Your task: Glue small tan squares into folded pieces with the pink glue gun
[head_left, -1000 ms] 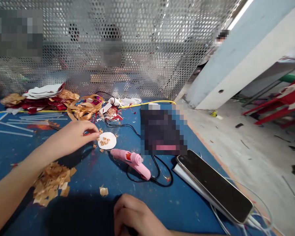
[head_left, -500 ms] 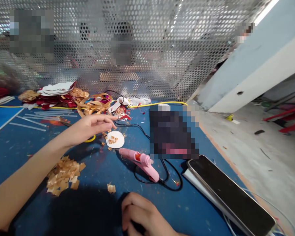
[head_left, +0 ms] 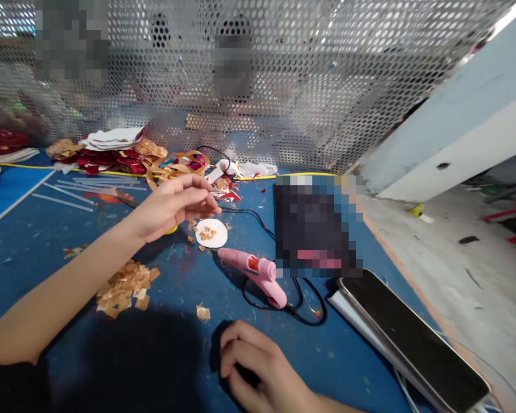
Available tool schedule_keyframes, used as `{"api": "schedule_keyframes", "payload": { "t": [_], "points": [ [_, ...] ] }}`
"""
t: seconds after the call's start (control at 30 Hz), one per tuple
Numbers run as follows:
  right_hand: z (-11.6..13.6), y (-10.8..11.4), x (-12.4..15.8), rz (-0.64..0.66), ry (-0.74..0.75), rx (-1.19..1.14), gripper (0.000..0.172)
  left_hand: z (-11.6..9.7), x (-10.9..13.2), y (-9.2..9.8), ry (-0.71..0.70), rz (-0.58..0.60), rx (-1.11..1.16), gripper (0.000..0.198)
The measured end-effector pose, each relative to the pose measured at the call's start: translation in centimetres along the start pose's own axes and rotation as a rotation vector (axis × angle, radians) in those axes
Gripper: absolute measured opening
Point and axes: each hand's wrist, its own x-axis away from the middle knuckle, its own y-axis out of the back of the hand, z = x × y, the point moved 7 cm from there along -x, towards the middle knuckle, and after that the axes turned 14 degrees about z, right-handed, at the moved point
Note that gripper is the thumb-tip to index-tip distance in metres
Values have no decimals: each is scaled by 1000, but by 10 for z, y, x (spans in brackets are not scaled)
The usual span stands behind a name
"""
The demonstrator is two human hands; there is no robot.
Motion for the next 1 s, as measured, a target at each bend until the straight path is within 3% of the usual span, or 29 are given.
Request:
{"api": "schedule_keyframes", "payload": {
  "t": [0.4, 1.0],
  "points": [
    [-2, 1, 0, -2, -5, -11, 21, 7, -4, 9, 66, -55, -147, 7],
    [-5, 0, -1, 3, -29, 1, 22, 2, -6, 7, 19, -7, -457, 16]
  ]
}}
